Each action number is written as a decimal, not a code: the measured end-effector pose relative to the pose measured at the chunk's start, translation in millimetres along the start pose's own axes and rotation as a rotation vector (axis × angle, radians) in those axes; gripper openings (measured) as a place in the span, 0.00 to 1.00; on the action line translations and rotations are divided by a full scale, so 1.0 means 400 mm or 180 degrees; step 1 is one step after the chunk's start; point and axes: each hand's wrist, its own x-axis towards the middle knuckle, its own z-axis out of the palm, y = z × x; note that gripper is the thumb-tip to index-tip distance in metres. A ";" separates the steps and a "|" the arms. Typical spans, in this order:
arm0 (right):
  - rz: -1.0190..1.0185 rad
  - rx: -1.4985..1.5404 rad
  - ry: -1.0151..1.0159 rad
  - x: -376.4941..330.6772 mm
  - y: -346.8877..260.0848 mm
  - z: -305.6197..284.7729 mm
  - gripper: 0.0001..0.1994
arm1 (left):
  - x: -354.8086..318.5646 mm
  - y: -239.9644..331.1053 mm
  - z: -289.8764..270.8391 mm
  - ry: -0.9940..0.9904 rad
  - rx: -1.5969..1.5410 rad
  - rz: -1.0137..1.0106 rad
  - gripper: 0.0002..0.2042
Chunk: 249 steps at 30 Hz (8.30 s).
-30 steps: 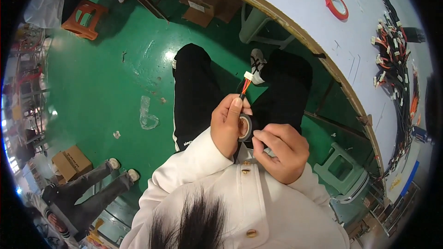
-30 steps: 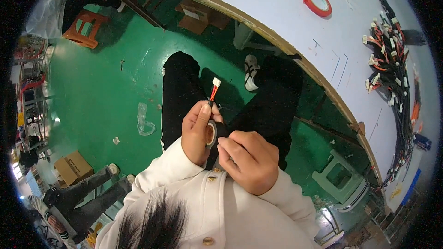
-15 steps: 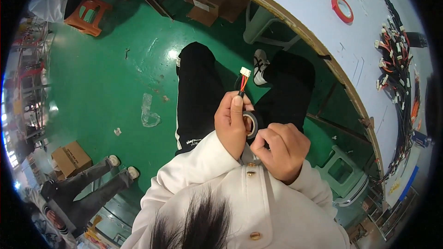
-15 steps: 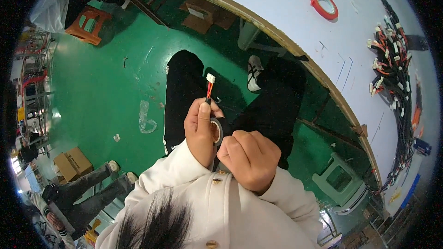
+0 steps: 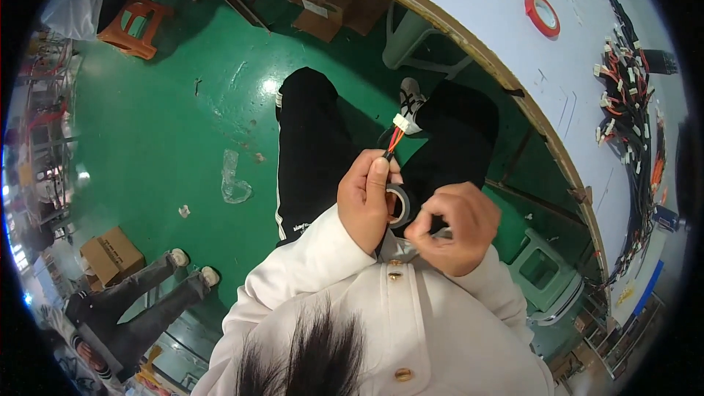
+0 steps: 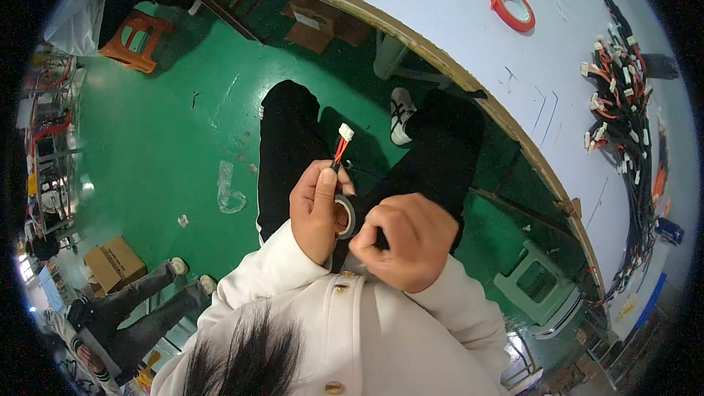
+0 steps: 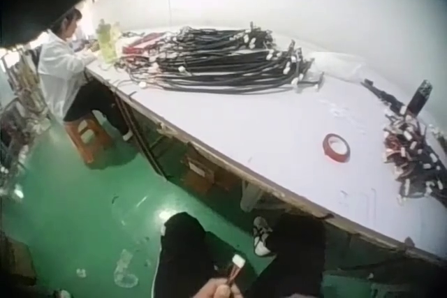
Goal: Wrapping black electrical tape around wire bundles near the plastic connectors at a factory workbench.
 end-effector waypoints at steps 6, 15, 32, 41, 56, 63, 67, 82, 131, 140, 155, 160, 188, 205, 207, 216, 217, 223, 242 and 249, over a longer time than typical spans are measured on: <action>0.0330 0.0793 -0.0548 0.028 0.013 -0.045 0.12 | 0.010 -0.026 -0.013 0.0029 -0.0346 -0.0213 0.12; 0.0069 0.0417 -0.0261 -0.021 -0.009 -0.004 0.14 | 0.013 -0.020 -0.006 0.0106 -0.0364 -0.0224 0.12; 0.2056 0.2239 -0.1378 0.056 0.038 -0.052 0.04 | 0.022 -0.040 -0.027 -0.0199 -0.0768 -0.0639 0.12; 0.2613 0.3400 -0.0552 -0.129 -0.019 0.049 0.22 | 0.028 -0.025 -0.009 -0.0170 -0.1361 -0.0953 0.11; 0.2831 0.3226 -0.0754 -0.103 0.091 -0.002 0.07 | 0.013 -0.010 -0.032 -0.0766 0.0391 0.0185 0.12; 0.3183 0.3786 -0.0552 -0.110 0.104 0.004 0.28 | -0.019 0.074 -0.011 -0.1508 0.1362 0.0060 0.14; 0.3193 0.3912 -0.0327 -0.113 0.104 0.004 0.29 | -0.027 0.074 -0.003 -0.1351 0.1429 0.0081 0.13; 0.2213 0.3661 -0.0716 -0.102 0.116 -0.019 0.19 | -0.027 0.061 -0.001 -0.1293 0.1622 0.0215 0.12; 0.2448 0.3821 -0.0780 -0.107 0.064 -0.028 0.13 | -0.025 0.059 0.000 -0.0740 0.2332 0.0992 0.05; 0.2035 0.3917 -0.0541 -0.090 0.028 -0.016 0.11 | -0.016 0.056 -0.009 -0.0781 0.2147 0.1547 0.08; 0.2887 0.2275 0.0685 -0.044 -0.039 0.024 0.09 | -0.020 0.049 -0.011 -0.0893 0.2289 0.1805 0.12; 0.2784 0.2204 0.0754 -0.035 -0.044 0.033 0.10 | -0.018 0.047 -0.011 -0.0872 0.2209 0.1798 0.12; 0.2757 0.3134 -0.0535 -0.065 0.014 0.001 0.20 | -0.019 0.074 -0.013 -0.0624 0.1791 0.1292 0.08; 0.3068 0.3369 -0.0611 -0.079 -0.023 0.016 0.26 | 0.016 0.042 -0.048 -0.0381 0.2898 0.2268 0.08; 0.3087 0.3368 -0.0595 -0.071 -0.029 0.014 0.27 | 0.021 0.034 -0.048 -0.0365 0.2961 0.2387 0.09; 0.3298 0.5264 -0.0539 -0.031 -0.016 -0.016 0.15 | 0.008 0.053 -0.056 -0.0778 0.3413 0.2439 0.09; 0.3290 0.5265 -0.0529 -0.043 0.000 -0.018 0.15 | 0.004 0.052 -0.055 -0.0904 0.3130 0.2252 0.09; 0.2868 0.3415 -0.1276 -0.112 0.024 0.033 0.13 | 0.009 0.067 -0.082 -0.1066 0.1774 0.0948 0.05; 0.2622 0.4192 -0.1417 -0.030 0.086 0.048 0.22 | -0.008 0.108 -0.068 -0.0488 0.2610 0.1762 0.03; 0.3212 0.4636 -0.0703 -0.046 0.011 0.036 0.23 | 0.011 0.095 -0.066 0.0051 0.3054 0.2315 0.02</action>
